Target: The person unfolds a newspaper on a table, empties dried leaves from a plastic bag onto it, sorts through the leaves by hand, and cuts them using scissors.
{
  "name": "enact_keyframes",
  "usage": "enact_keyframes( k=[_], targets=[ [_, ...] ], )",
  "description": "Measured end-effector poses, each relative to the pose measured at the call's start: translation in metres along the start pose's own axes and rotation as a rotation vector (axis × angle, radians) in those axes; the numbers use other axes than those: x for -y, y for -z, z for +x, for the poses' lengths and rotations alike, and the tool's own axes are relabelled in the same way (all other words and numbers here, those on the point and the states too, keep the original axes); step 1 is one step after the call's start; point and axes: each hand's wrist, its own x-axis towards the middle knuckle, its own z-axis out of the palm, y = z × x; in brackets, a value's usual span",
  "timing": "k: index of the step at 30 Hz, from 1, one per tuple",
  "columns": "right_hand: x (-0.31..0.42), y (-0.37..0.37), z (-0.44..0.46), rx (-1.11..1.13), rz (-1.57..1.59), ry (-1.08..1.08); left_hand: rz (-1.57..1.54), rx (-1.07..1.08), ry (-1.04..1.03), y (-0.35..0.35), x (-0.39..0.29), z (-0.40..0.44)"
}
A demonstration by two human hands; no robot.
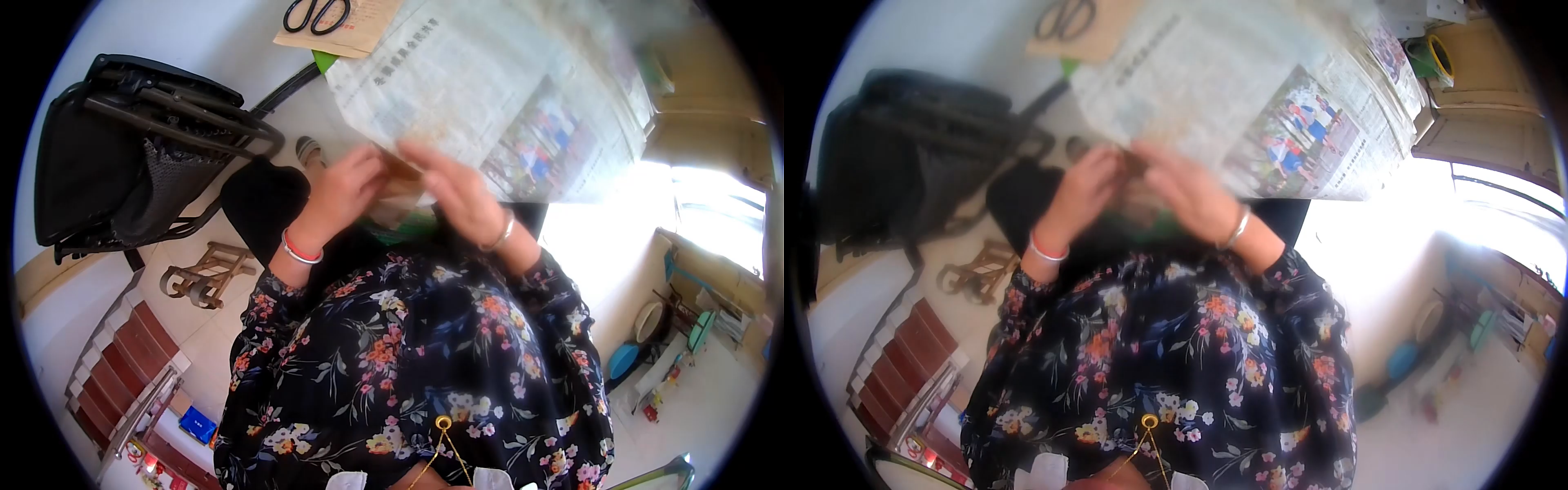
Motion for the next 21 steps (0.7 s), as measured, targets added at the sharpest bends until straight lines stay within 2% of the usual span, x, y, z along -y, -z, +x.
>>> enact_keyframes(
  k=[3, 4, 7, 8, 9, 11, 14, 18, 21],
  targets=[
    [0.005, 0.016, 0.009, -0.253, -0.328, 0.035, 0.005, 0.040, -0.012, 0.001, 0.000, 0.001],
    [0.010, 0.018, 0.014, -0.257, -0.466, -0.041, 0.027, 0.037, -0.011, 0.001, 0.000, 0.000],
    [-0.011, 0.000, 0.011, -0.122, -0.593, -0.072, 0.066, 0.033, -0.028, 0.000, 0.002, 0.000],
    [-0.013, -0.008, 0.010, -0.028, -0.623, 0.030, 0.065, 0.032, -0.028, -0.001, 0.004, -0.001],
    [-0.018, -0.017, 0.004, 0.002, -0.524, 0.133, 0.061, 0.031, -0.026, -0.002, 0.003, 0.000],
    [0.000, -0.025, 0.004, 0.028, -0.377, 0.137, 0.031, -0.007, -0.036, -0.003, -0.001, 0.003],
    [0.001, -0.019, 0.008, -0.031, 0.087, 0.046, 0.013, 0.045, 0.030, 0.000, -0.004, 0.003],
    [0.002, -0.010, 0.020, -0.297, -0.083, 0.128, -0.004, 0.079, 0.068, 0.000, -0.004, 0.003],
    [-0.010, -0.022, 0.028, -0.293, -0.211, 0.078, 0.009, 0.054, 0.051, -0.001, -0.004, 0.004]
  ],
)
